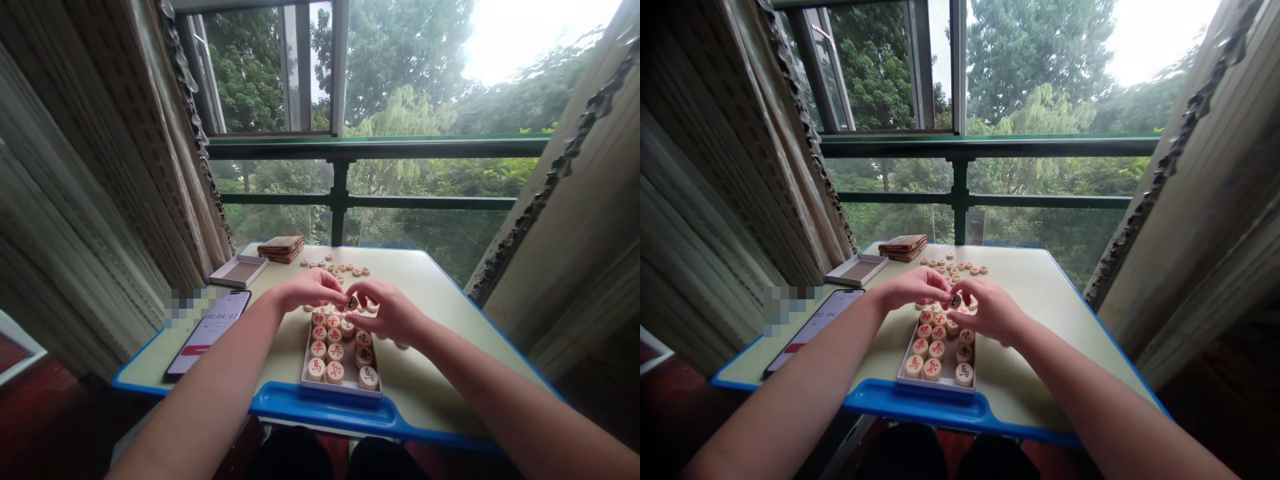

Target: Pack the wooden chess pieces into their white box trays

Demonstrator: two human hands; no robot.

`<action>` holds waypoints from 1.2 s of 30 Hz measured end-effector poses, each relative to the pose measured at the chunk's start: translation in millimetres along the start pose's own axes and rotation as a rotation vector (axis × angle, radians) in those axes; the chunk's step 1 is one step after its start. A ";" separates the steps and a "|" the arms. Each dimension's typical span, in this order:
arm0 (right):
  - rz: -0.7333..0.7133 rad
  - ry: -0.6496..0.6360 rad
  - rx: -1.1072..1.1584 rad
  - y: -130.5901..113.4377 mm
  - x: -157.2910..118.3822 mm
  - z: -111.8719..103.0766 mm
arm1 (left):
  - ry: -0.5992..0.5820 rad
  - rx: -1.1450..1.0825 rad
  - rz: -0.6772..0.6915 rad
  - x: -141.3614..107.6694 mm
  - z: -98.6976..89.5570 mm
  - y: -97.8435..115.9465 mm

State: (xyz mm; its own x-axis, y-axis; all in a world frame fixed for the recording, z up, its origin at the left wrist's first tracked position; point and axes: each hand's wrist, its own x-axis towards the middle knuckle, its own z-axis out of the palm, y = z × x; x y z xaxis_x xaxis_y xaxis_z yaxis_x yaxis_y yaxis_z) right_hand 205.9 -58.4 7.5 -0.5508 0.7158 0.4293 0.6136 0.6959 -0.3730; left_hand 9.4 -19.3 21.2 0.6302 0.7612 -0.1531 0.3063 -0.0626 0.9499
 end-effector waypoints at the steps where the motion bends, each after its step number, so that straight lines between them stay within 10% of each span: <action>1: -0.016 0.038 -0.026 0.5 -0.5 0.9 | 0.019 -0.029 0.005 0.0 0.0 0.3; 20: -0.157 0.176 -0.312 1.0 -3.5 1.4 | -0.031 -0.037 0.006 0.1 -3.9 -3.1; 26: -0.181 -0.085 -0.264 -17.8 -5.5 -7.6 | 0.405 -0.269 0.230 12.8 -12.7 -16.7; 36: -0.112 -0.300 -0.254 -22.0 -4.2 -4.9 | 0.518 -0.329 0.278 18.9 -17.0 -23.6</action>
State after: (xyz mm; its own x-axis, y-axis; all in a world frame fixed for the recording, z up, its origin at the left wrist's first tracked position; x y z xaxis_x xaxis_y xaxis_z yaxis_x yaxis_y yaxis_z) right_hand 197.5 -77.0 18.0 -0.7396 0.6480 0.1821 0.6403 0.7607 -0.1063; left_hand 1.9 7.5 0.5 0.2056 0.9616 0.1819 -0.1032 -0.1635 0.9811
